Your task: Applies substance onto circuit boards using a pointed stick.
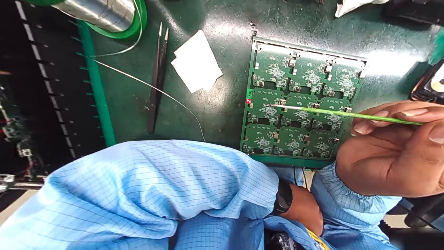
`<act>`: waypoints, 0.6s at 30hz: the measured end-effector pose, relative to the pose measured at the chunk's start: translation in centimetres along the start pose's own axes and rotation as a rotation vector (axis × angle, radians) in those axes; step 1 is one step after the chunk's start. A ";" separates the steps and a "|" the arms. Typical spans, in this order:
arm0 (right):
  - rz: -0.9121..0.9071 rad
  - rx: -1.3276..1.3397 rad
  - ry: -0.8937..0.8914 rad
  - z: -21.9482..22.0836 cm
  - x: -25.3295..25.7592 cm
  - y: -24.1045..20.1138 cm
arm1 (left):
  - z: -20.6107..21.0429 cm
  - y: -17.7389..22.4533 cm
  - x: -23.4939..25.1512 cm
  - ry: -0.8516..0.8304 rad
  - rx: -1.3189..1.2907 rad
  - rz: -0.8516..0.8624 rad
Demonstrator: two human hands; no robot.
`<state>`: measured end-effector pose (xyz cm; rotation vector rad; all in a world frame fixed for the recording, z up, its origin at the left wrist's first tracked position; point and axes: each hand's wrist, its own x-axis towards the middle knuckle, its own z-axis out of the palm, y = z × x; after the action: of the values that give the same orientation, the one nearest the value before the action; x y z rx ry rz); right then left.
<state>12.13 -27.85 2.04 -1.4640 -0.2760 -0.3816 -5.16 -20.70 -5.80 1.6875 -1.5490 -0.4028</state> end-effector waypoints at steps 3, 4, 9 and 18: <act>0.007 0.021 -0.001 0.0 -0.1 0.0 | 0.1 0.1 0.1 -0.008 0.013 -0.006; 0.008 0.014 -0.013 0.1 -0.1 0.0 | 0.1 0.2 0.1 -0.013 0.019 -0.012; -0.002 -0.012 -0.004 -0.2 0.0 0.2 | 0.3 0.3 0.3 -0.052 0.029 -0.012; 0.020 0.009 -0.005 -0.1 0.0 0.1 | 0.4 0.3 0.2 -0.026 0.027 -0.040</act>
<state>12.16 -27.97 1.90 -1.4584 -0.2659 -0.3602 -5.63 -20.96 -5.74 1.7424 -1.5477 -0.4274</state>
